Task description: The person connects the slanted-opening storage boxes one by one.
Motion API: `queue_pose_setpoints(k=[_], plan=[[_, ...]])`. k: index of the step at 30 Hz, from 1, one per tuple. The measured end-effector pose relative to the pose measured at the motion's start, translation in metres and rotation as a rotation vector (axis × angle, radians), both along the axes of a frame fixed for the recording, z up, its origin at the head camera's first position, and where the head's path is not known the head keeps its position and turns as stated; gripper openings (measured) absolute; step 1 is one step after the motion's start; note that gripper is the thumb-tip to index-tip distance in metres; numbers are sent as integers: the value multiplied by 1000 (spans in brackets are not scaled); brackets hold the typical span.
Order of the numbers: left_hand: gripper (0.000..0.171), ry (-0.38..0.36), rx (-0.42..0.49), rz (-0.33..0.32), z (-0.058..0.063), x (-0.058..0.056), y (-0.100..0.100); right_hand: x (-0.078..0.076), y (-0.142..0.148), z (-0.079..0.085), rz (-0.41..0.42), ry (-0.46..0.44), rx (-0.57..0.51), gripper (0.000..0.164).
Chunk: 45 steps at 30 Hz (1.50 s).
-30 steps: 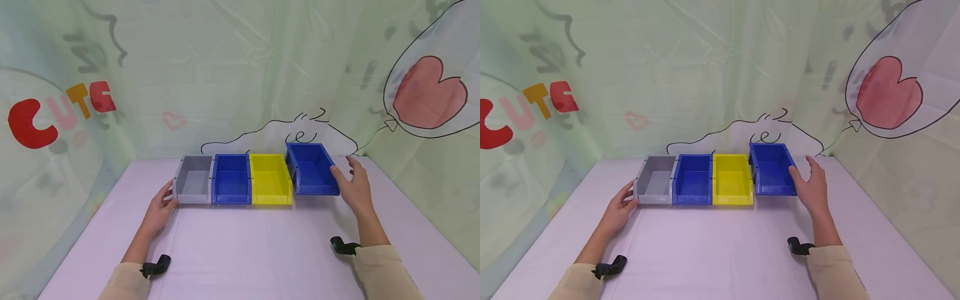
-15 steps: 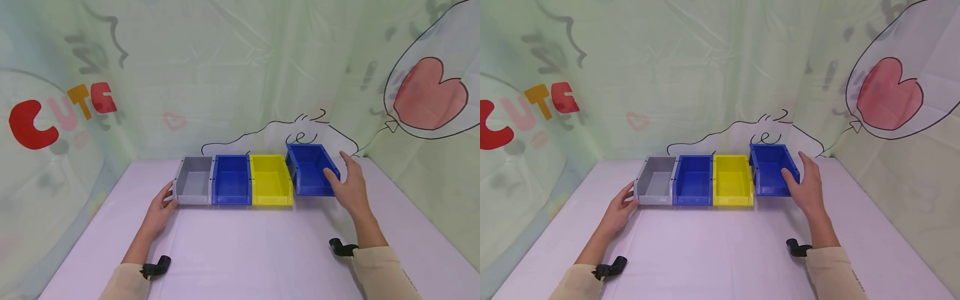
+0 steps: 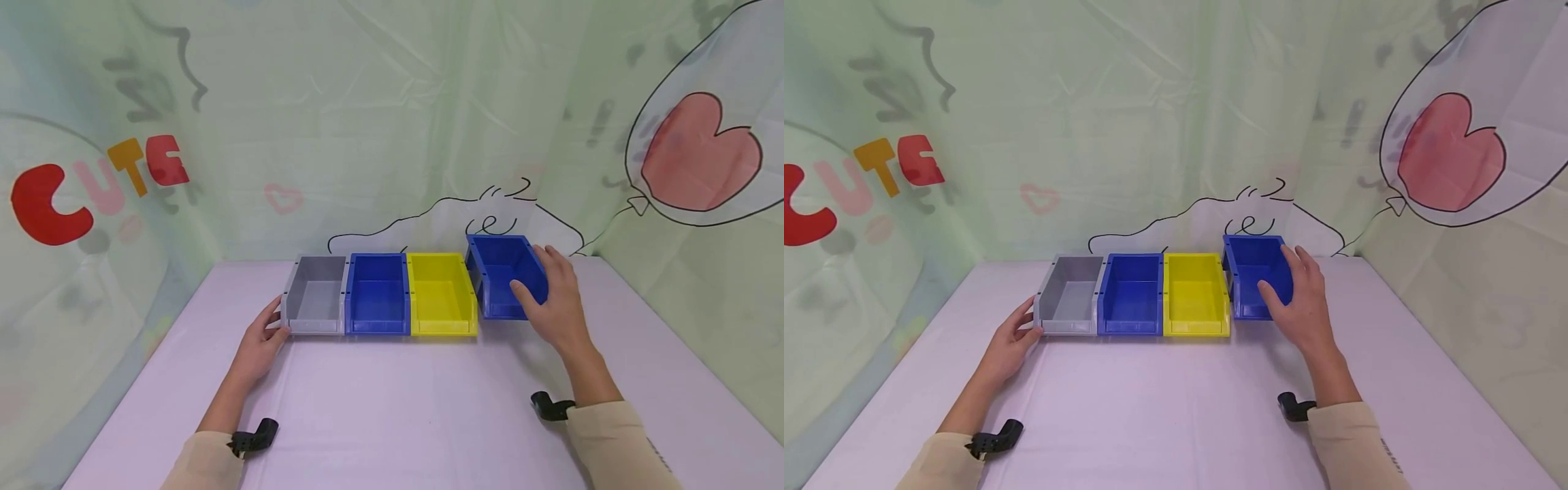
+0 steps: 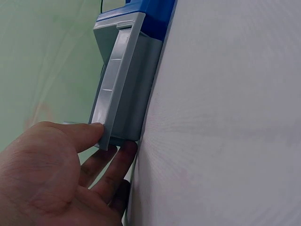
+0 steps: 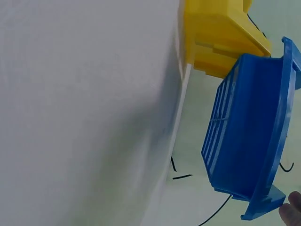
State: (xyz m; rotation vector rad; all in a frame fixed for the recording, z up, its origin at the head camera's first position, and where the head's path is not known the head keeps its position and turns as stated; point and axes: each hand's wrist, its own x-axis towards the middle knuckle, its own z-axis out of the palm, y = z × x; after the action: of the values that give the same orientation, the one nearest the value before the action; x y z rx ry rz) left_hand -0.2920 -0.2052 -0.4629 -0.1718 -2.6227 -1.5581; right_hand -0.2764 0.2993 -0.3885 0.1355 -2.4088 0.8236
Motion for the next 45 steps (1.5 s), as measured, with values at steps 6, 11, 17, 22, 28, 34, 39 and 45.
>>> queue_pose_setpoints(k=[6, 11, 17, 22, 28, 34, 39, 45], plan=[[67, -5, 8, 0, -1, -1, -1, 0, -6, -3, 24, -17, 59, 75], [67, 5, -2, 4, -2, -1, 0, -1, -11, -4, 39, -51, 110, 76], [67, 3, -5, 7, -2, -1, 0, -2, -16, -7, 93, -79, 152, 75], [68, -6, -1, 5, 0, 1, 0, -3, -22, -9, 144, -111, 206, 73], [68, -13, -4, 7, 0, 1, -1, -2, -31, -8, 183, -200, 276, 69], [68, -8, 0, 4, -1, -1, -1, -2, -36, -9, 195, -204, 310, 66], [67, -15, -1, 10, -1, -1, -1, -1, -34, -11, 192, -195, 314, 65], [68, -9, -1, 6, -1, -1, 0, 0, -34, -11, 189, -209, 318, 66]])
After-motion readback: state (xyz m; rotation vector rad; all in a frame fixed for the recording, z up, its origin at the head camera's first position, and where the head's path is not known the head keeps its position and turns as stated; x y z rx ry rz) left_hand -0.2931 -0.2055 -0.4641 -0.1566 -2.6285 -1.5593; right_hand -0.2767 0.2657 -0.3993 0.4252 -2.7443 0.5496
